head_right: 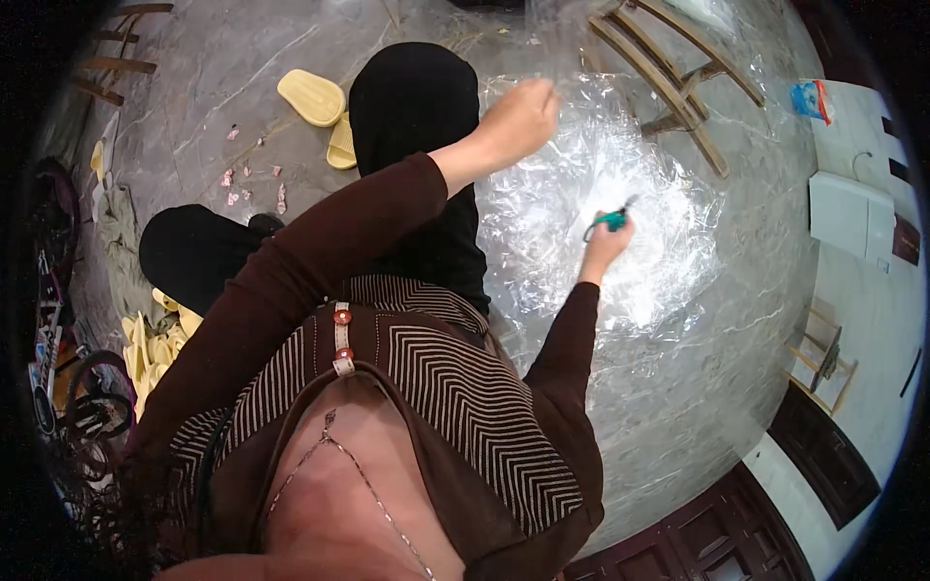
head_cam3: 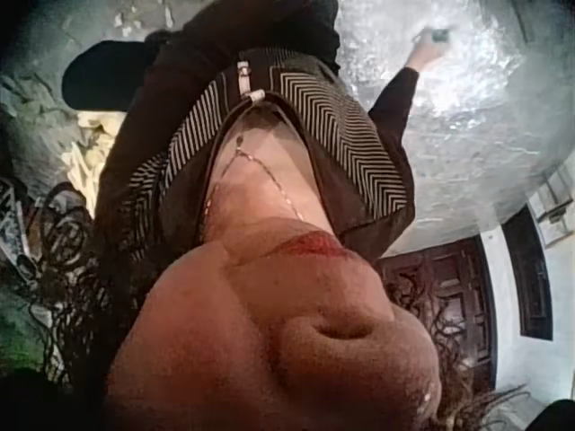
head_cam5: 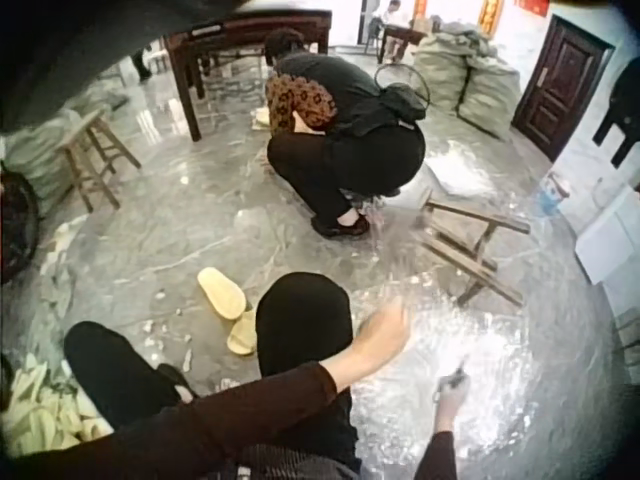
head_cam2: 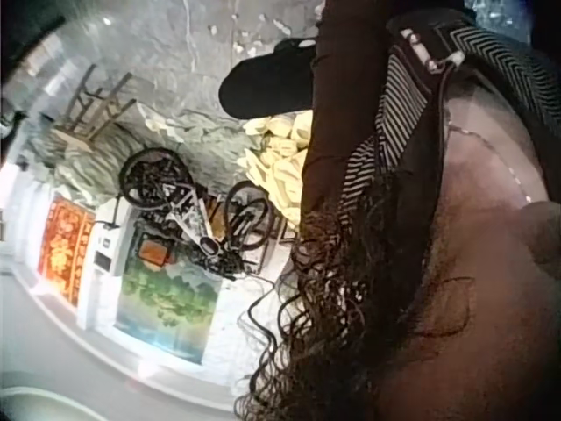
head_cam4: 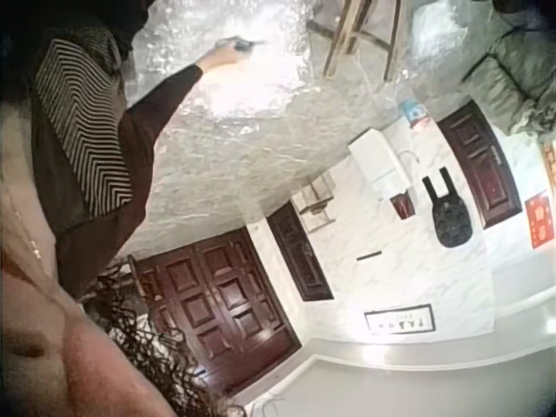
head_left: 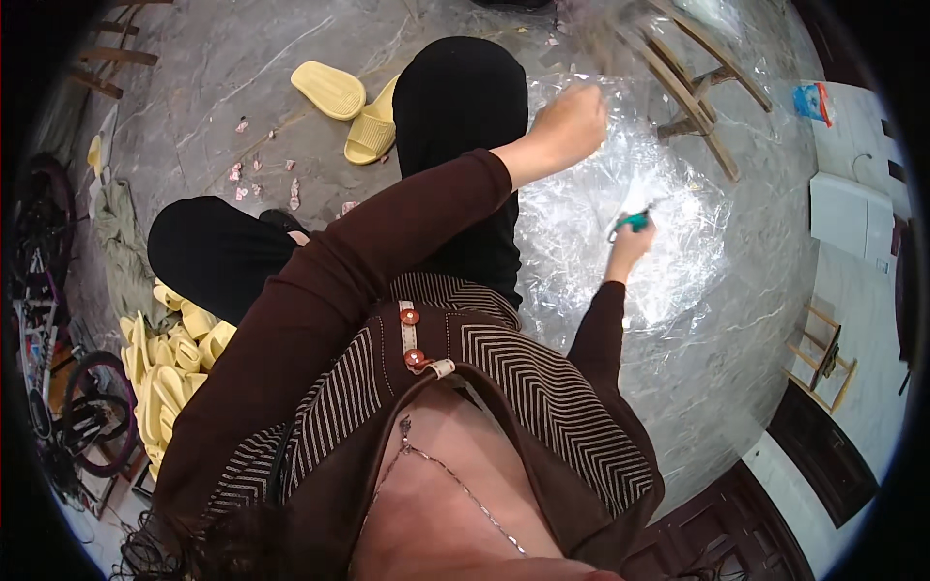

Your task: Trimming excess rubber material from molded yellow clogs using a pair of scissors.

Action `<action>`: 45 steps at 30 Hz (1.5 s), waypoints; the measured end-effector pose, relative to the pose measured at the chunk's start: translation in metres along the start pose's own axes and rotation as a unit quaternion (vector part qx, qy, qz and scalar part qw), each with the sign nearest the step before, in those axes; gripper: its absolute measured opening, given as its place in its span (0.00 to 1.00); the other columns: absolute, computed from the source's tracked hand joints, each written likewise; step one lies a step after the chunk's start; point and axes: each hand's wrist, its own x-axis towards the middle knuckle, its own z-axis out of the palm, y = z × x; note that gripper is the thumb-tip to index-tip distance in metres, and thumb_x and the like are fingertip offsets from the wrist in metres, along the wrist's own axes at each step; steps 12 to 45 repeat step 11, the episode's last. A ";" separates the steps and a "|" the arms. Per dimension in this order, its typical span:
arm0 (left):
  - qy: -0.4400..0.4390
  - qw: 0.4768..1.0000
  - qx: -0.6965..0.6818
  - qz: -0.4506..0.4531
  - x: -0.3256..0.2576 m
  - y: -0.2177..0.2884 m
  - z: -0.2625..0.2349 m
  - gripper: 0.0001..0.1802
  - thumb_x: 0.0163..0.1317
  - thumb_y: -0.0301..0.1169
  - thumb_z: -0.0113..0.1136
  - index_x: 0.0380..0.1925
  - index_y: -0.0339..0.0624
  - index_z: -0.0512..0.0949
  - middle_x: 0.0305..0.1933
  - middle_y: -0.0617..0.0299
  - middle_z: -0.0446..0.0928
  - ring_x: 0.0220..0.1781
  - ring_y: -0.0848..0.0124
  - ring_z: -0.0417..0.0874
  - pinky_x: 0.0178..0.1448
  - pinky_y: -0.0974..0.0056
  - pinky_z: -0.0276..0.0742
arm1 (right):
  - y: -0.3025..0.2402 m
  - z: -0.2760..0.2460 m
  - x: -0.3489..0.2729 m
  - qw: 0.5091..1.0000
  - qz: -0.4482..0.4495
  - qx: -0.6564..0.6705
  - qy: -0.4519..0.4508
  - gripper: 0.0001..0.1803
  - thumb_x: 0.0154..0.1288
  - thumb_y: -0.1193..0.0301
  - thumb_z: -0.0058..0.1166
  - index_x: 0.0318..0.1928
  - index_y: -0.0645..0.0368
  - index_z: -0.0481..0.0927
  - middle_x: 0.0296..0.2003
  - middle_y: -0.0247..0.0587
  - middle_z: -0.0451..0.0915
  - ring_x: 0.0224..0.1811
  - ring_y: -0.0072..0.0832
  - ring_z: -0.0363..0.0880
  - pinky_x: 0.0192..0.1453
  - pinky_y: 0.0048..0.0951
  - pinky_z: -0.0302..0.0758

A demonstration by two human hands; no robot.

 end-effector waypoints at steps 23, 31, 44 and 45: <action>-0.229 0.967 -0.093 0.058 -0.010 -0.002 0.010 0.13 0.56 0.36 0.47 0.30 0.34 0.71 0.34 0.40 0.72 0.37 0.48 0.73 0.42 0.53 0.68 | -0.175 -0.057 -0.019 0.993 -0.068 0.054 -0.082 0.25 0.49 0.75 0.58 0.46 0.63 0.61 0.38 0.49 0.75 0.36 0.32 0.76 0.40 0.26 0.74; -0.229 0.967 -0.093 0.058 -0.010 -0.002 0.010 0.13 0.56 0.36 0.47 0.30 0.34 0.71 0.34 0.40 0.72 0.37 0.48 0.73 0.42 0.53 0.68 | -0.175 -0.057 -0.019 0.993 -0.068 0.054 -0.082 0.25 0.49 0.75 0.58 0.46 0.63 0.61 0.38 0.49 0.75 0.36 0.32 0.76 0.40 0.26 0.74; -0.229 0.967 -0.093 0.058 -0.010 -0.002 0.010 0.13 0.56 0.36 0.47 0.30 0.34 0.71 0.34 0.40 0.72 0.37 0.48 0.73 0.42 0.53 0.68 | -0.175 -0.057 -0.019 0.993 -0.068 0.054 -0.082 0.25 0.49 0.75 0.58 0.46 0.63 0.61 0.38 0.49 0.75 0.36 0.32 0.76 0.40 0.26 0.74; -0.229 0.967 -0.093 0.058 -0.010 -0.002 0.010 0.13 0.56 0.36 0.47 0.30 0.34 0.71 0.34 0.40 0.72 0.37 0.48 0.73 0.42 0.53 0.68 | -0.175 -0.057 -0.019 0.993 -0.068 0.054 -0.082 0.25 0.49 0.75 0.58 0.46 0.63 0.61 0.38 0.49 0.75 0.36 0.32 0.76 0.40 0.26 0.74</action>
